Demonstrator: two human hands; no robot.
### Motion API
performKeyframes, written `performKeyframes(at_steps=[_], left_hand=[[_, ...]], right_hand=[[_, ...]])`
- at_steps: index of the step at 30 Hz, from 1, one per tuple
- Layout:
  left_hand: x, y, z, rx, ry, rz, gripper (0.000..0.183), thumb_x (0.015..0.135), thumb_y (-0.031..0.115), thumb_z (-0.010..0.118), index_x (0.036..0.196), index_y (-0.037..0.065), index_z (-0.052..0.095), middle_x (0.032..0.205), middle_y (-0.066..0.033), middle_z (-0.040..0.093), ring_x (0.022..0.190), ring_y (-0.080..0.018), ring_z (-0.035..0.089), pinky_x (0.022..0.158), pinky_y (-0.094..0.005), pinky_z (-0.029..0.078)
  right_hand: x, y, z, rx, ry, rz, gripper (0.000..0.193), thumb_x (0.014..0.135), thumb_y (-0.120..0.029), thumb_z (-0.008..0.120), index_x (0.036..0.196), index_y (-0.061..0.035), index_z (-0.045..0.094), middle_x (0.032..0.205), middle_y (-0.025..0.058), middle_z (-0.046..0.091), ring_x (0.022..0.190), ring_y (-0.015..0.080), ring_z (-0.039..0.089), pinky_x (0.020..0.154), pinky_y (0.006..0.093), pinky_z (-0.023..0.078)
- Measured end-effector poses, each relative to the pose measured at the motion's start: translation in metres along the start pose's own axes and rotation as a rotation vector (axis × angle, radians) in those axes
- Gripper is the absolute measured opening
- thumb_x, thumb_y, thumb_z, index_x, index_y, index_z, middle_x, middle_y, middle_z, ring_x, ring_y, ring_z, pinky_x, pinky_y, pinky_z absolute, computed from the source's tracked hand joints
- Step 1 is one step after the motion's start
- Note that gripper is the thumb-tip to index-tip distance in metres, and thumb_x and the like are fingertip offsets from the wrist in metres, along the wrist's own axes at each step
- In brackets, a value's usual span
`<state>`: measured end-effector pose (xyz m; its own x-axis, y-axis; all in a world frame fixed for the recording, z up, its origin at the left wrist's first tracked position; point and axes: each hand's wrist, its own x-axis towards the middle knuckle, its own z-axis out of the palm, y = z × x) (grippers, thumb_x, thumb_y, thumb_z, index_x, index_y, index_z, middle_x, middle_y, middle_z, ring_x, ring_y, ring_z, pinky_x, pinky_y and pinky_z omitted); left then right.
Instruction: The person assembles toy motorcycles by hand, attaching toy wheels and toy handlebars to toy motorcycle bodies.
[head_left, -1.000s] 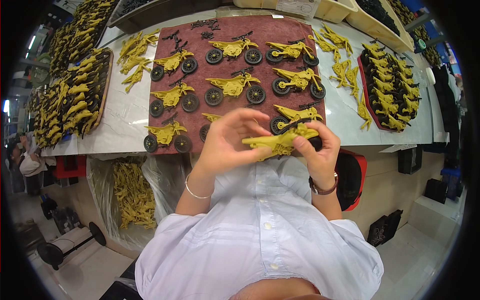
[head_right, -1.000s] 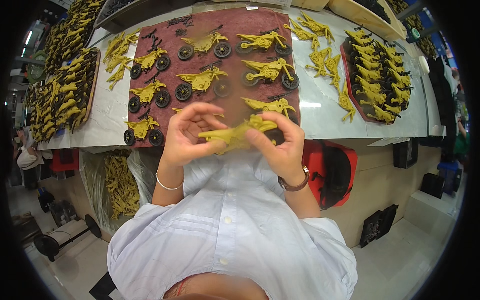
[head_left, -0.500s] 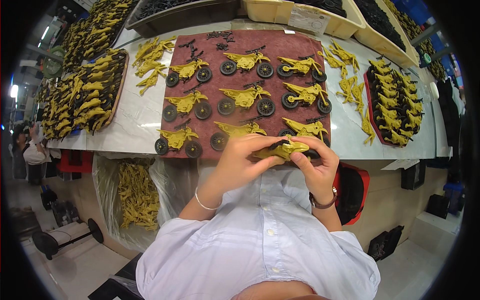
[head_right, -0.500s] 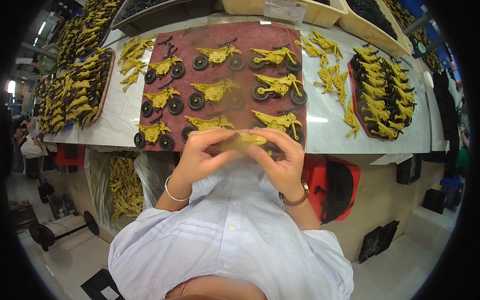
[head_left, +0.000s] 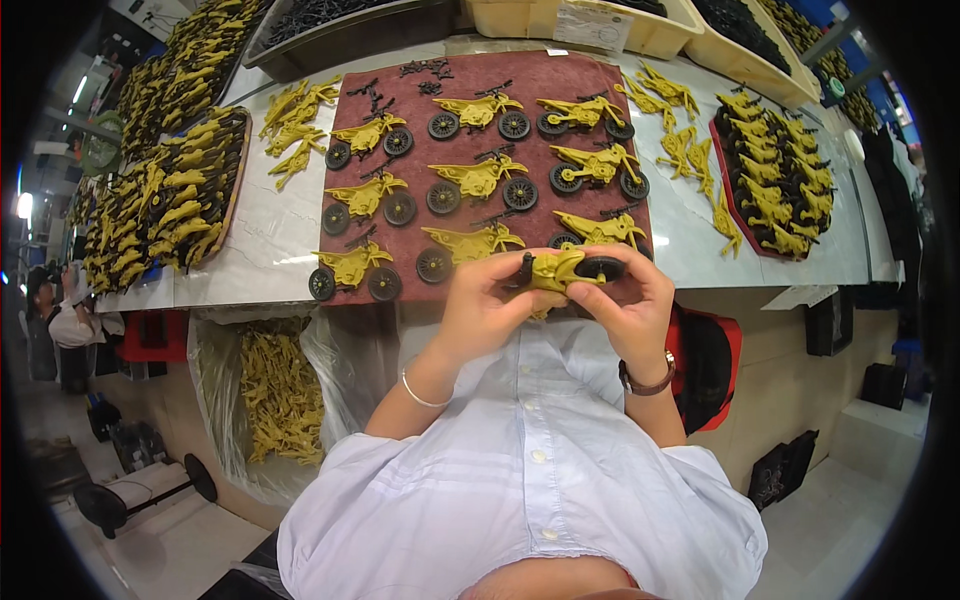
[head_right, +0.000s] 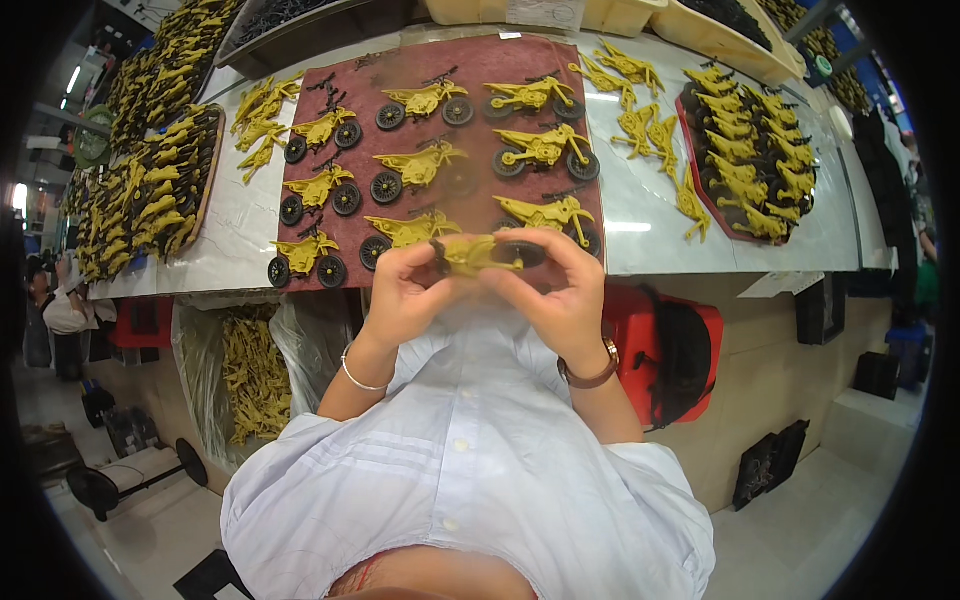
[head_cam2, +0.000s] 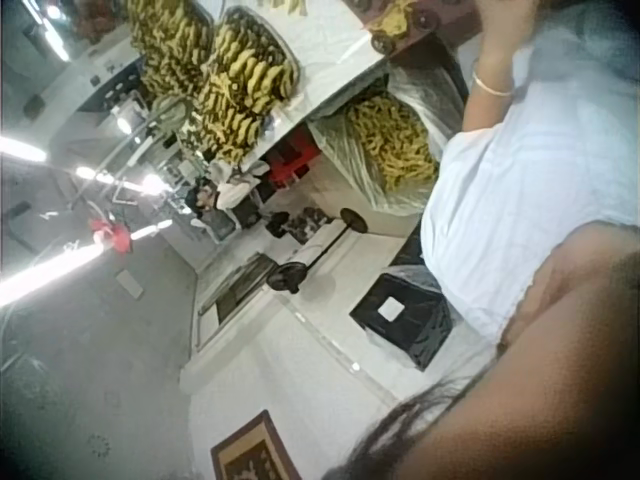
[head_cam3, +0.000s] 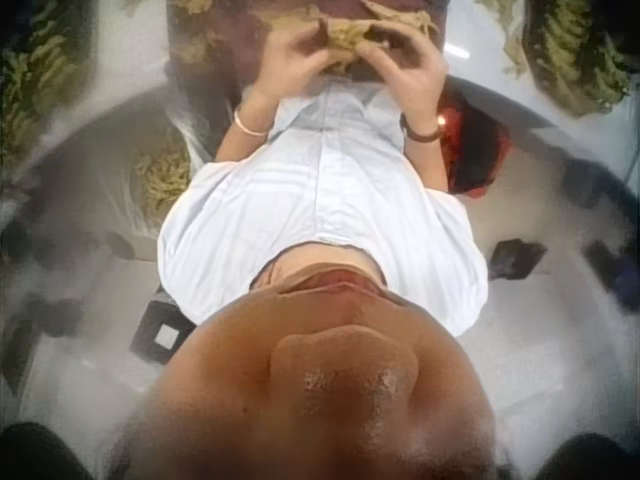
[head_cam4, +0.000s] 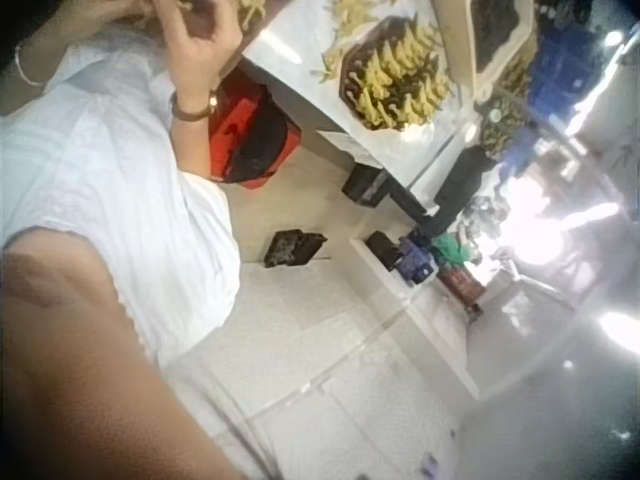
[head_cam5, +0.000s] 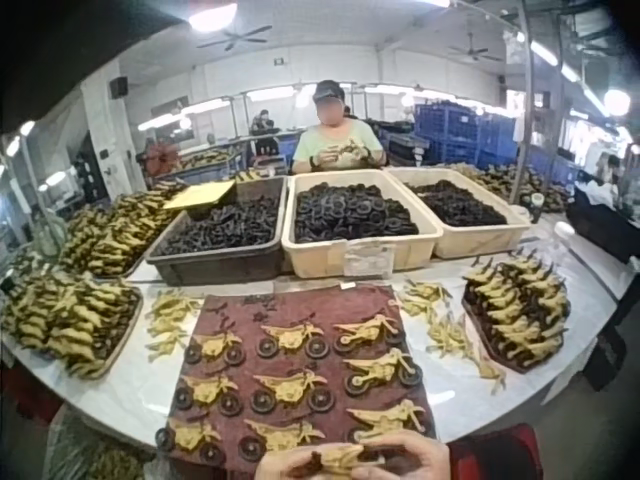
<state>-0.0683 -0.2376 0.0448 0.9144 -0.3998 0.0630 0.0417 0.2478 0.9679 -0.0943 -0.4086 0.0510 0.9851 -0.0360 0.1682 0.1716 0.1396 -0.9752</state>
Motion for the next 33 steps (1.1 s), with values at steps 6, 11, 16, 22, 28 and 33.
performKeyframes(at_steps=[6, 11, 16, 22, 28, 33], left_hand=[[-0.014, -0.004, 0.001, 0.029, -0.020, 0.054, 0.035, 0.076, -0.007, 0.064, 0.110, -0.005, 0.060, 0.094, -0.0074, 0.065, 0.085, -0.0126, 0.063, 0.074, -0.0241, 0.052], [-0.024, -0.003, 0.000, 0.195, -0.047, 0.200, 0.036, 0.073, -0.012, 0.060, 0.109, -0.008, 0.059, 0.099, -0.0112, 0.065, 0.089, -0.0157, 0.063, 0.079, -0.0278, 0.052], [-0.025, -0.003, 0.009, 0.119, -0.046, 0.216, 0.036, 0.074, -0.007, 0.066, 0.109, -0.006, 0.059, 0.098, -0.0100, 0.065, 0.084, -0.0151, 0.063, 0.075, -0.0271, 0.052], [0.008, 0.012, 0.011, 0.041, -0.009, 0.030, 0.038, 0.078, -0.004, 0.067, 0.113, -0.003, 0.053, 0.106, -0.0085, 0.062, 0.097, -0.0155, 0.060, 0.084, -0.0281, 0.049], [0.125, 0.048, -0.026, 0.551, 0.062, 0.147, 0.032, 0.077, 0.001, 0.067, 0.106, -0.002, 0.055, 0.095, -0.0066, 0.065, 0.085, -0.0113, 0.062, 0.076, -0.0237, 0.050], [0.248, 0.034, -0.055, 0.975, 0.027, 0.168, 0.038, 0.064, 0.015, 0.071, 0.098, -0.001, 0.066, 0.086, -0.0074, 0.066, 0.071, -0.0126, 0.061, 0.065, -0.0265, 0.048]], right_hand=[[-0.012, -0.006, 0.005, 0.155, -0.052, 0.041, 0.028, 0.076, 0.007, 0.067, 0.104, 0.0059, 0.059, 0.104, 0.0092, 0.059, 0.095, 0.0130, 0.058, 0.078, 0.0256, 0.052], [-0.019, -0.005, 0.005, 0.030, -0.103, -0.121, 0.026, 0.073, 0.004, 0.069, 0.098, 0.0050, 0.062, 0.102, 0.0103, 0.061, 0.090, 0.0166, 0.058, 0.078, 0.0272, 0.045], [-0.021, -0.004, -0.004, -0.039, -0.125, -0.161, 0.027, 0.073, 0.003, 0.070, 0.099, 0.0049, 0.063, 0.100, 0.0108, 0.062, 0.090, 0.0166, 0.058, 0.079, 0.0274, 0.045], [0.004, 0.000, -0.026, -0.144, -0.092, -0.174, 0.036, 0.076, -0.009, 0.071, 0.110, -0.0023, 0.061, 0.105, 0.0070, 0.060, 0.099, 0.0167, 0.056, 0.083, 0.0288, 0.045], [0.024, 0.017, -0.107, -0.943, 0.548, -0.272, 0.046, 0.079, -0.022, 0.070, 0.119, -0.0040, 0.054, 0.116, 0.0136, 0.052, 0.110, 0.0277, 0.048, 0.091, 0.0388, 0.039], [0.009, 0.033, -0.144, -1.371, 0.755, -0.060, 0.046, 0.083, -0.028, 0.064, 0.122, -0.0052, 0.054, 0.123, 0.0165, 0.047, 0.116, 0.0341, 0.041, 0.095, 0.0466, 0.033]])
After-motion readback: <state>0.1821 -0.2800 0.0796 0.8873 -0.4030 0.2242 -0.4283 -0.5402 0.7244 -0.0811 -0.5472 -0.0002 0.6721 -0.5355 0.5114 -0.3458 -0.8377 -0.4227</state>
